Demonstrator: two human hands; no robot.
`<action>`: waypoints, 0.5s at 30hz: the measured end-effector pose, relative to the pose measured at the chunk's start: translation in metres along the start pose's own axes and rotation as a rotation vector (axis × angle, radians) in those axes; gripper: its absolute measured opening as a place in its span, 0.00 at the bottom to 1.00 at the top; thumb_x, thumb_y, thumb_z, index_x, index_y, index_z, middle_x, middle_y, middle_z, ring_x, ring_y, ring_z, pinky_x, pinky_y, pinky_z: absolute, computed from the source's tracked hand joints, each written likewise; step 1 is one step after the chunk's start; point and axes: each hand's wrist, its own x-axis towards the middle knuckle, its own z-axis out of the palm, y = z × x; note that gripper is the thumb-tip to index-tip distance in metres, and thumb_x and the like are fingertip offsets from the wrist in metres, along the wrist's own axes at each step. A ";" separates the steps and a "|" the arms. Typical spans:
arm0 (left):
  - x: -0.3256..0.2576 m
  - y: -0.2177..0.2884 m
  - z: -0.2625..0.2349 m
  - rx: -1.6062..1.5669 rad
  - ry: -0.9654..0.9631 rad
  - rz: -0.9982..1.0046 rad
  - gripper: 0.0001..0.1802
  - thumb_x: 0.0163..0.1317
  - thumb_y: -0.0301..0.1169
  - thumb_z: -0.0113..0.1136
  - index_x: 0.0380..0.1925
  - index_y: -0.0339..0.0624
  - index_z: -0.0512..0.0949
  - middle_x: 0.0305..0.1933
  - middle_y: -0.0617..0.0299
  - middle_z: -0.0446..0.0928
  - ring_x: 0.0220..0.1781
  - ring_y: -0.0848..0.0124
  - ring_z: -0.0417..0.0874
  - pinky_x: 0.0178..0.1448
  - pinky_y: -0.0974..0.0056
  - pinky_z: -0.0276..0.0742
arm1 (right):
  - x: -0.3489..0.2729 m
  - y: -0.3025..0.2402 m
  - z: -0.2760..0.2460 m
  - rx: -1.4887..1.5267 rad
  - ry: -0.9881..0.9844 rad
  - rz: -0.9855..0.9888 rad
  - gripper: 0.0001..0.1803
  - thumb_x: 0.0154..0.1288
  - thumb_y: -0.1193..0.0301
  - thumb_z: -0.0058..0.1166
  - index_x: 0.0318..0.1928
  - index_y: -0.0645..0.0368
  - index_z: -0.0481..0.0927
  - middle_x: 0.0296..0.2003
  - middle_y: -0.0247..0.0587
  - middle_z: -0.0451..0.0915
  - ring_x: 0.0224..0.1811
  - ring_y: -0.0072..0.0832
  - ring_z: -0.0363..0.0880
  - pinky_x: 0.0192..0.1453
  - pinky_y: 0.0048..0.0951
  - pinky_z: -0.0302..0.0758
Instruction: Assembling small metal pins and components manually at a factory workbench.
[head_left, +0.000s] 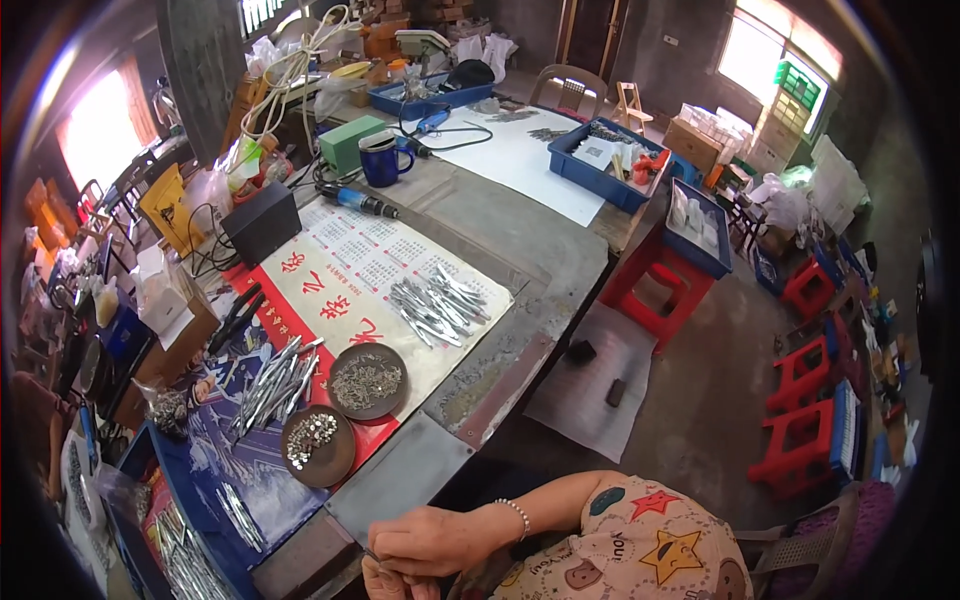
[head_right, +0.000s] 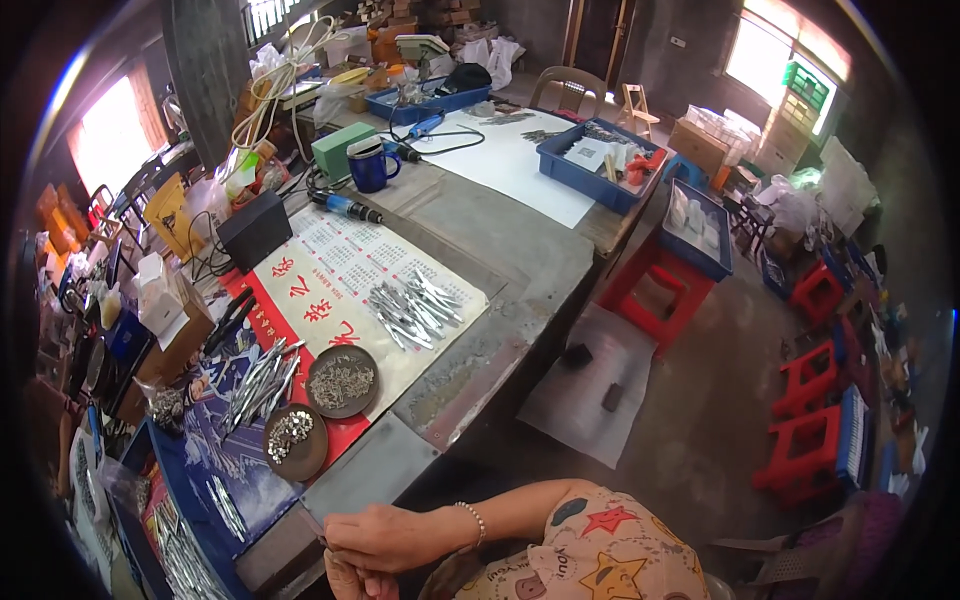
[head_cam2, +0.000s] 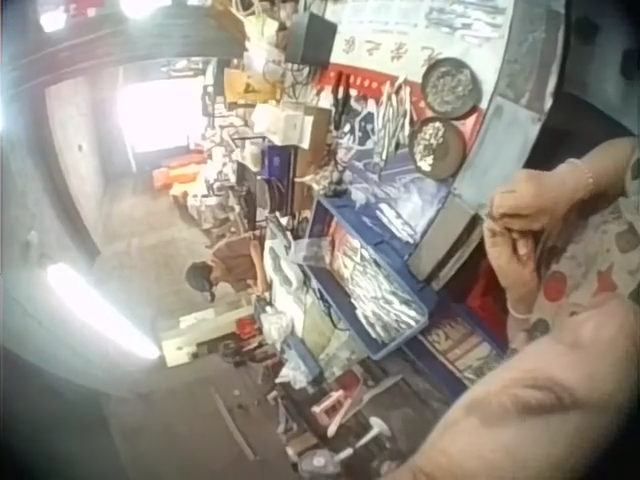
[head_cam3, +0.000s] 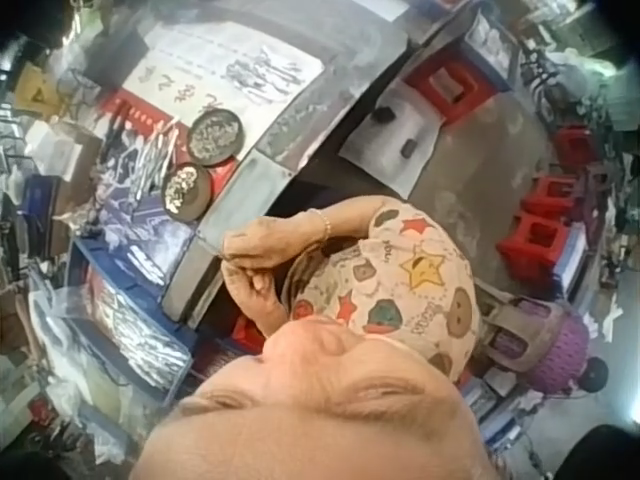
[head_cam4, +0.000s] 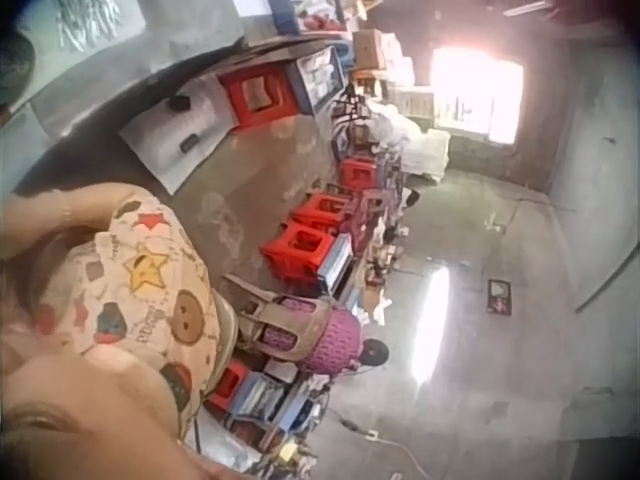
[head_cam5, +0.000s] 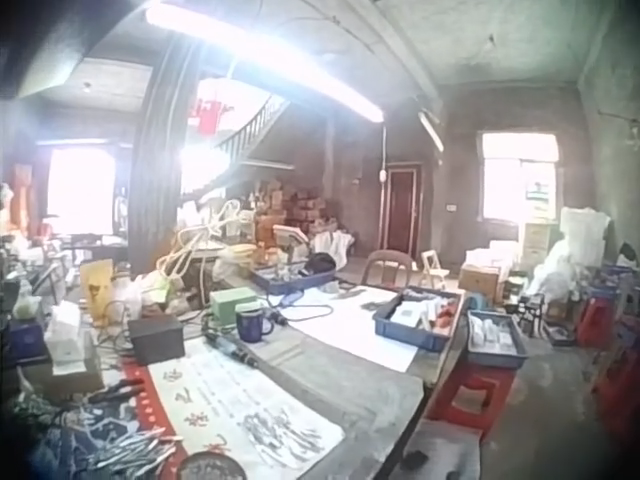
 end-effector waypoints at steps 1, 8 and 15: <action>0.000 -0.001 0.001 0.001 0.007 -0.005 0.13 0.72 0.40 0.42 0.38 0.44 0.70 0.22 0.69 0.63 0.16 0.83 0.61 0.20 0.80 0.58 | -0.001 0.001 -0.004 0.007 0.000 0.006 0.10 0.52 0.77 0.51 0.33 0.62 0.63 0.32 0.44 0.67 0.27 0.45 0.73 0.27 0.38 0.72; 0.008 -0.007 0.005 -0.152 -0.046 -0.087 0.13 0.72 0.40 0.43 0.41 0.42 0.71 0.22 0.68 0.64 0.16 0.83 0.62 0.20 0.79 0.58 | -0.012 0.005 -0.005 -0.057 0.083 -0.021 0.09 0.54 0.78 0.51 0.32 0.63 0.64 0.31 0.44 0.67 0.26 0.42 0.73 0.26 0.37 0.72; 0.005 -0.011 0.009 -0.070 -0.087 -0.090 0.11 0.71 0.37 0.45 0.43 0.42 0.70 0.21 0.67 0.65 0.15 0.81 0.62 0.18 0.77 0.58 | -0.015 0.007 -0.026 0.362 -0.102 0.207 0.08 0.64 0.74 0.50 0.32 0.63 0.66 0.34 0.43 0.68 0.32 0.39 0.71 0.36 0.32 0.71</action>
